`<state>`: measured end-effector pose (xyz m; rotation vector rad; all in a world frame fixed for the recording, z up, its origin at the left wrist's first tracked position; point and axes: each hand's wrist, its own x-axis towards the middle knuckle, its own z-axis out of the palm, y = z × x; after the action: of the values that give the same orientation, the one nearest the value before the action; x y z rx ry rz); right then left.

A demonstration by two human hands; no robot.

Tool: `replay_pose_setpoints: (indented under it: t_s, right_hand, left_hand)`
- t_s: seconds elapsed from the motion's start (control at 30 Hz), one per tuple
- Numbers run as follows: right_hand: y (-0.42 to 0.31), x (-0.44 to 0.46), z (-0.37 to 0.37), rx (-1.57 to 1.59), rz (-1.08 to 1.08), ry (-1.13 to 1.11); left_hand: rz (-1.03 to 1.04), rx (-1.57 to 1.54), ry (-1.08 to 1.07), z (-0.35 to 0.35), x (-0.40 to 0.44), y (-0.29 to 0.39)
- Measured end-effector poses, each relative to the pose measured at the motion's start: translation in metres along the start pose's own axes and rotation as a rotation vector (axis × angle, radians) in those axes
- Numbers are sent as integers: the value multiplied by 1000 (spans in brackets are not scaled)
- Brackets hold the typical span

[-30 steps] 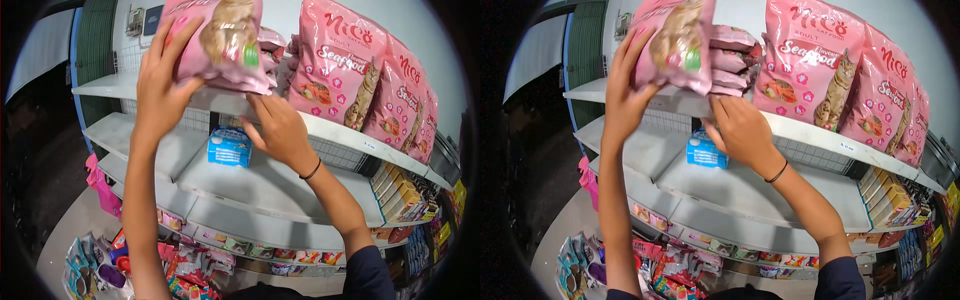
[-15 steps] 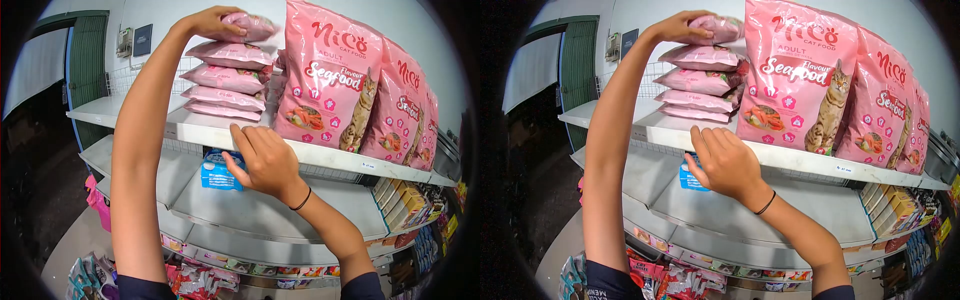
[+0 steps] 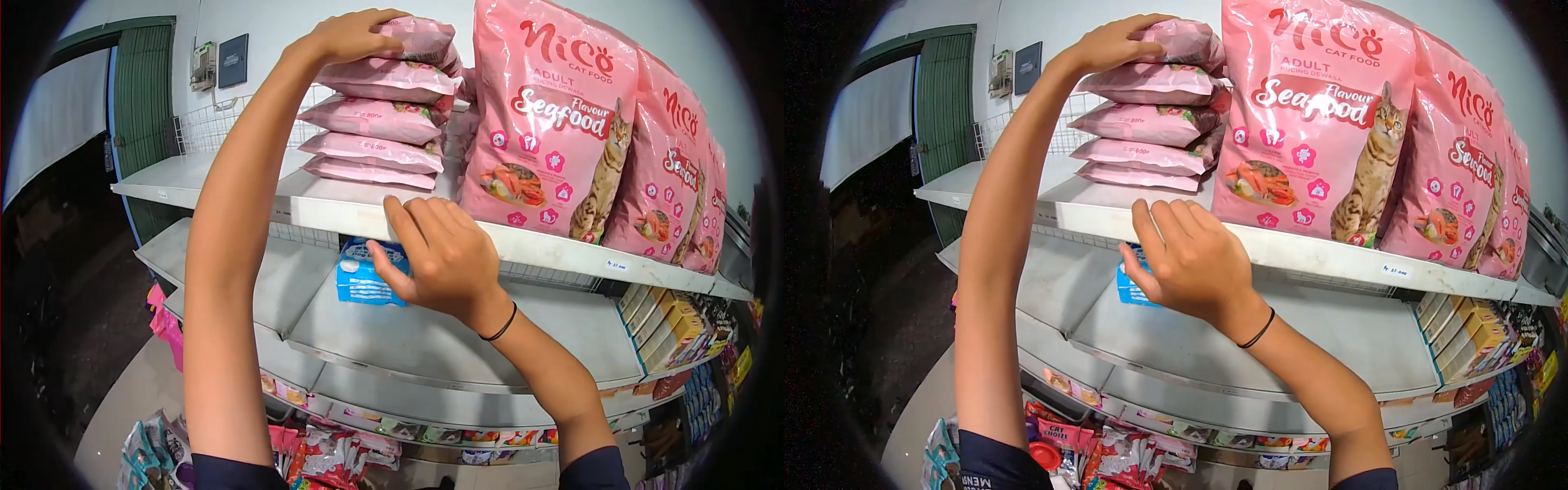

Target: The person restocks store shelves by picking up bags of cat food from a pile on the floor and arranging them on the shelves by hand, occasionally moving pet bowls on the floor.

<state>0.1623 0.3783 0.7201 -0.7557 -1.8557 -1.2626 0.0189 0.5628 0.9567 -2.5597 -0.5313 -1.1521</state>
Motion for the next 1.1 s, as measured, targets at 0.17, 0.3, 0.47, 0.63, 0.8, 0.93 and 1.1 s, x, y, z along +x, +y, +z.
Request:
replay_pose_setpoints:
  t_s: [0.17, 0.3, 0.47, 0.63, 0.8, 0.93, 1.1]
  right_hand:
    - [-1, -1, -2, 11, 1, 17]
    - [-4, 0, -4, 38, 17, 24]
    - [-6, -1, -7, 70, 70, 35]
    - [-13, -1, -9, 158, 185, 84]
    - [-52, -10, -12, 484, 426, 316]
    - [-126, -46, -5, 1094, 653, 318]
    - [-255, -119, 36, 1544, 669, -100]
  left_hand:
    - [232, 116, 203, 11, -19, -2]
    - [69, 264, 184, 2, -39, 35]
    - [-55, 417, 315, -1, -66, 40]
    - [-36, 411, 442, -9, -108, 48]
    - [-181, -128, 693, 22, -242, 136]
    - [-501, -232, 791, 69, -372, 216]
    - [-1146, -221, 951, 136, -528, 292]
